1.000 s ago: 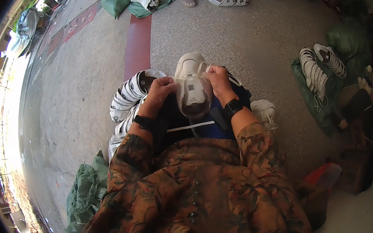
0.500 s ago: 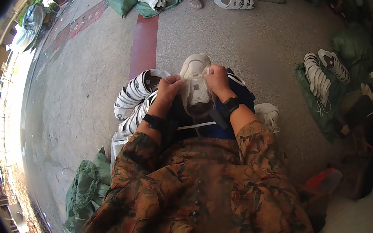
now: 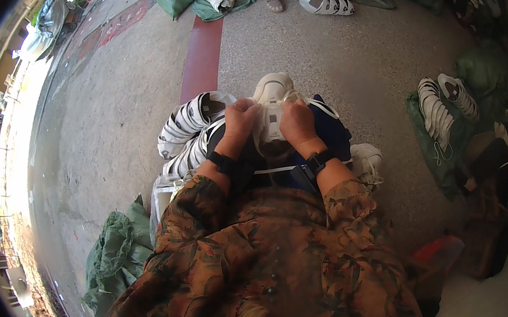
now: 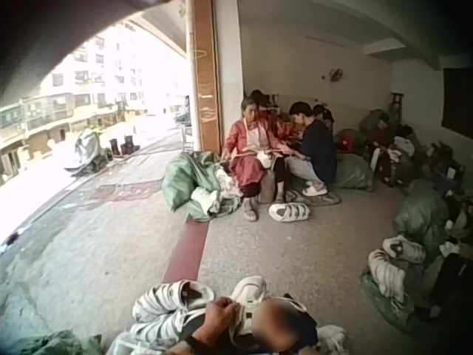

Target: The person threads a white shoelace through the eyelets of a white sneaker, pulling the lace tight and adjusting the loops. They repeat this process to lace the shoe from the bottom up.

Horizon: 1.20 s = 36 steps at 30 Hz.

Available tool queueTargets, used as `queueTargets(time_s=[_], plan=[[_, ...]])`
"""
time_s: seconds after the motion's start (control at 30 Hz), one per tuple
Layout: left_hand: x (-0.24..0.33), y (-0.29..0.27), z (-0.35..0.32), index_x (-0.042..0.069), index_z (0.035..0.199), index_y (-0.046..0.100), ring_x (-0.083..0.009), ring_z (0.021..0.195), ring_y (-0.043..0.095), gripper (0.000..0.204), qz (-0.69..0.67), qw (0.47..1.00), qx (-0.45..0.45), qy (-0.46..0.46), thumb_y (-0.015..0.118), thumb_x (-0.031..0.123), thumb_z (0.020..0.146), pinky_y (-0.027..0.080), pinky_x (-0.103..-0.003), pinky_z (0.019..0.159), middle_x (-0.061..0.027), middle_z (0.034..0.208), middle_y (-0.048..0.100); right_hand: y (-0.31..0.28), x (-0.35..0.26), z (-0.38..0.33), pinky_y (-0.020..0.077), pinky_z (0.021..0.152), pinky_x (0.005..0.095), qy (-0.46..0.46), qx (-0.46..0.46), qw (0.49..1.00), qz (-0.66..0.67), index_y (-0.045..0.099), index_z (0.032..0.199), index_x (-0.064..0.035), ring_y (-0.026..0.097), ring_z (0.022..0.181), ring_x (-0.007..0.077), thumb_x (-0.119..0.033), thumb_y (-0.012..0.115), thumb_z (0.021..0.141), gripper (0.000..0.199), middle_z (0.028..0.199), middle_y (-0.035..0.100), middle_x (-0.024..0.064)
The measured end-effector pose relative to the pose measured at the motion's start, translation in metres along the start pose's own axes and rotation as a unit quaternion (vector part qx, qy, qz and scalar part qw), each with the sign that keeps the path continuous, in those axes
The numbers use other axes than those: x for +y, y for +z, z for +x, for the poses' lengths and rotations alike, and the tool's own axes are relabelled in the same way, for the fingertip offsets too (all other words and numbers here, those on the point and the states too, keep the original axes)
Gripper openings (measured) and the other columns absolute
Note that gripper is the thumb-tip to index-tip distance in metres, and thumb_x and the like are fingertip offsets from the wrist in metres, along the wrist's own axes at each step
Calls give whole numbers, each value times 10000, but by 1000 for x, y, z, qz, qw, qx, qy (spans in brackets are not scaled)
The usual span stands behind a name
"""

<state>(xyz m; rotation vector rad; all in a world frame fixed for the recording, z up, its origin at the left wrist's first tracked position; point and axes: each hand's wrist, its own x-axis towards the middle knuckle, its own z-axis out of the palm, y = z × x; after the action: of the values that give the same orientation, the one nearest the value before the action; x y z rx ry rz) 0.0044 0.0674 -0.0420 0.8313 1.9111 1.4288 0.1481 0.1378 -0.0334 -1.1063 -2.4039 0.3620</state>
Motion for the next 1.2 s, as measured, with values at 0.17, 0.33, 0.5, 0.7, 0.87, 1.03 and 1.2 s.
queueTargets(time_s=[0.17,0.33,0.5,0.7,0.87,1.03,1.2], plan=[[-5,4,4,16,774,659,-164,627,615,167,147,988,18,51,673,175,725,493,-312,625,-116,676,648,12,15,0,488,666,453,27,51,996,72,583,765,-10,596,753,382,-73,570,742,68,763,602,199],[9,3,1,37,798,667,-292,700,649,193,212,975,28,59,632,220,744,509,-364,647,-138,757,665,7,4,1,484,643,454,35,64,997,10,575,733,-24,590,719,375,-101,599,731,80,721,585,190],[4,4,-2,63,757,653,-318,742,626,145,441,859,-42,257,572,183,764,511,-403,663,-116,828,646,1,-14,2,484,630,449,-99,84,988,84,584,723,-33,595,706,364,-94,606,725,66,720,581,176],[7,0,-6,61,774,653,-330,749,622,160,430,868,-95,231,553,186,779,502,-418,686,-151,836,643,17,-14,12,487,636,429,-100,-16,994,42,609,756,-51,596,713,341,-108,636,747,63,760,578,135],[0,-13,-2,23,753,636,-378,765,612,202,279,938,-73,192,556,205,791,483,-428,685,-211,789,630,14,-20,12,504,640,424,-97,-48,994,1,611,770,-54,610,725,339,-146,645,755,99,777,580,134],[-8,-11,2,10,756,632,-383,760,613,182,185,966,-82,159,569,180,776,481,-410,662,-209,773,628,16,-26,18,514,606,417,-128,-58,989,-53,604,782,-51,619,719,341,-102,594,756,58,785,579,143],[-2,-14,-1,23,776,655,-350,761,634,189,208,967,-58,137,587,199,758,497,-411,717,-193,776,642,-20,-19,19,494,560,423,-169,-6,985,-22,572,714,-58,597,660,348,-58,563,747,34,716,552,146]])
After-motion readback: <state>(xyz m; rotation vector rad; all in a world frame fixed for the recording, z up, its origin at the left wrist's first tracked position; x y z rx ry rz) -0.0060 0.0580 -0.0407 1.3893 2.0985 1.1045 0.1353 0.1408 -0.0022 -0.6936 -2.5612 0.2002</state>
